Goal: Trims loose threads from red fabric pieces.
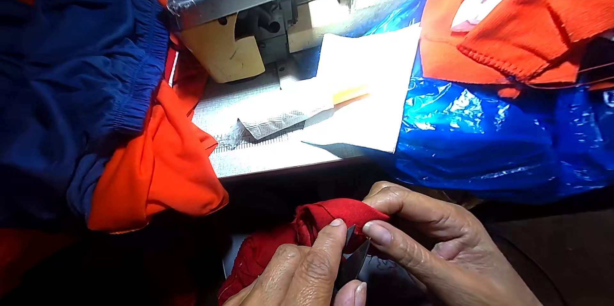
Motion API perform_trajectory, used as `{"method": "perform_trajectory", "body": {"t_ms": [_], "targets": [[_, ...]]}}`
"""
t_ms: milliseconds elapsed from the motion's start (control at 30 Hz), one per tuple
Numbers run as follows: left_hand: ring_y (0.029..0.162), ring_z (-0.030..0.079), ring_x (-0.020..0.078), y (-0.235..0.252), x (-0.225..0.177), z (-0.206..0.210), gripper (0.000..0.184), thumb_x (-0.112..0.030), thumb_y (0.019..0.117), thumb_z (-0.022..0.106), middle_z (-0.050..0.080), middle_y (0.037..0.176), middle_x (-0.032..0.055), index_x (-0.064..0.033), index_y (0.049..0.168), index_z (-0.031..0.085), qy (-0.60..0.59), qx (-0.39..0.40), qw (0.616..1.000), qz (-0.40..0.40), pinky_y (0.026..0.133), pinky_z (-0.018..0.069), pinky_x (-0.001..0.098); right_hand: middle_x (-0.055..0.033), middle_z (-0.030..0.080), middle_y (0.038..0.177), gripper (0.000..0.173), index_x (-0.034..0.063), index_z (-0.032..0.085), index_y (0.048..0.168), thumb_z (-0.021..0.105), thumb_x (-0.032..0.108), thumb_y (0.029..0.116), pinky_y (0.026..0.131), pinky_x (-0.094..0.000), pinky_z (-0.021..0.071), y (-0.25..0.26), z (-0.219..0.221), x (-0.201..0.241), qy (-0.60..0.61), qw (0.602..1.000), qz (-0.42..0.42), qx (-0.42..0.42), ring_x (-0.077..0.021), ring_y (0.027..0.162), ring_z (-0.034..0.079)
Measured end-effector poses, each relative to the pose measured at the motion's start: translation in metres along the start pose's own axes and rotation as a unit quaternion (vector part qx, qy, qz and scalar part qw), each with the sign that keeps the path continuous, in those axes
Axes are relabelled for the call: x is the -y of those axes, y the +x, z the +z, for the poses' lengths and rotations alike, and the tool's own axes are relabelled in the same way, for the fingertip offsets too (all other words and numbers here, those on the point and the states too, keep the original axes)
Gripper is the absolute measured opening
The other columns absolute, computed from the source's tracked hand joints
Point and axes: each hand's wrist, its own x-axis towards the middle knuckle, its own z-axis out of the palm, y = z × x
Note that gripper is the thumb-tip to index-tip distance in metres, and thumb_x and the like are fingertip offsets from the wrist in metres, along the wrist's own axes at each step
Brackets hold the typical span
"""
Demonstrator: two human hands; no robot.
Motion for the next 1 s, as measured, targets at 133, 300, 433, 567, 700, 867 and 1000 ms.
{"method": "perform_trajectory", "body": {"t_ms": [133, 300, 433, 567, 700, 867, 1000], "targets": [[0.079, 0.064, 0.0099, -0.001, 0.001, 0.001, 0.030, -0.013, 0.0995, 0.059, 0.072, 0.090, 0.0150, 0.0062, 0.117, 0.073, 0.001, -0.001, 1.000, 0.001, 0.070, 0.0487, 0.0178, 0.0092, 0.066, 0.088, 0.010, 0.0171, 0.071, 0.097, 0.066, 0.025, 0.0995, 0.072, -0.0123, 0.0545, -0.001, 0.000, 0.001, -0.016, 1.000, 0.001, -0.002, 0.0038, 0.083, 0.063], [0.075, 0.062, 0.0108, 0.000, 0.000, 0.000, 0.029, -0.013, 0.0997, 0.059, 0.071, 0.087, 0.0135, 0.0048, 0.117, 0.074, 0.026, 0.011, 1.000, 0.002, 0.067, 0.0476, 0.0189, 0.0079, 0.065, 0.089, 0.013, 0.0154, 0.071, 0.097, 0.064, 0.026, 0.1005, 0.072, -0.0120, 0.0540, -0.002, -0.001, 0.001, -0.056, 0.998, -0.015, 0.000, 0.0032, 0.084, 0.063], [0.075, 0.062, 0.0108, 0.000, -0.001, 0.001, 0.029, -0.014, 0.0997, 0.059, 0.071, 0.085, 0.0129, 0.0038, 0.117, 0.075, 0.032, 0.009, 0.999, -0.001, 0.065, 0.0481, 0.0192, 0.0080, 0.064, 0.089, 0.012, 0.0159, 0.070, 0.097, 0.064, 0.026, 0.1005, 0.070, -0.0113, 0.0535, -0.002, -0.001, 0.000, -0.082, 0.996, -0.025, -0.004, 0.0037, 0.083, 0.062], [0.079, 0.064, 0.0078, 0.000, 0.001, 0.006, 0.029, -0.012, 0.0978, 0.061, 0.071, 0.087, 0.0142, 0.0072, 0.115, 0.074, -0.046, -0.016, 0.999, -0.011, 0.072, 0.0503, 0.0162, 0.0078, 0.065, 0.088, 0.012, 0.0148, 0.071, 0.098, 0.064, 0.024, 0.1006, 0.069, -0.0114, 0.0532, -0.002, 0.002, 0.000, 0.029, 0.999, 0.018, -0.005, 0.0041, 0.079, 0.062], [0.078, 0.061, -0.0002, -0.001, 0.006, 0.014, 0.031, -0.009, 0.0964, 0.062, 0.070, 0.093, 0.0116, 0.0123, 0.118, 0.068, -0.193, -0.025, 0.980, -0.028, 0.069, 0.0509, 0.0123, 0.0050, 0.068, 0.086, 0.012, 0.0150, 0.072, 0.098, 0.065, 0.024, 0.0992, 0.075, -0.0169, 0.0568, -0.002, 0.005, 0.003, 0.158, 0.984, 0.088, 0.003, 0.0007, 0.082, 0.066], [0.063, 0.052, -0.0086, -0.002, 0.016, 0.016, 0.032, -0.030, 0.0993, 0.065, 0.062, 0.086, -0.0124, -0.0124, 0.125, 0.064, -0.433, -0.061, 0.895, -0.081, 0.050, 0.0440, 0.0098, 0.0069, 0.068, 0.090, 0.012, 0.0126, 0.072, 0.099, 0.061, 0.018, 0.1008, 0.077, -0.0156, 0.0546, -0.007, 0.010, -0.003, 0.172, 0.981, 0.083, 0.032, 0.0030, 0.086, 0.064], [0.060, 0.057, -0.0039, 0.001, 0.021, 0.008, 0.020, -0.032, 0.1017, 0.061, 0.063, 0.079, -0.0114, -0.0187, 0.115, 0.066, -0.437, -0.123, 0.887, -0.084, 0.051, 0.0495, 0.0126, 0.0087, 0.066, 0.095, 0.012, 0.0083, 0.068, 0.102, 0.057, 0.014, 0.1027, 0.078, -0.0118, 0.0513, -0.013, 0.011, -0.002, 0.157, 0.981, 0.060, 0.094, 0.0074, 0.089, 0.061]]}}
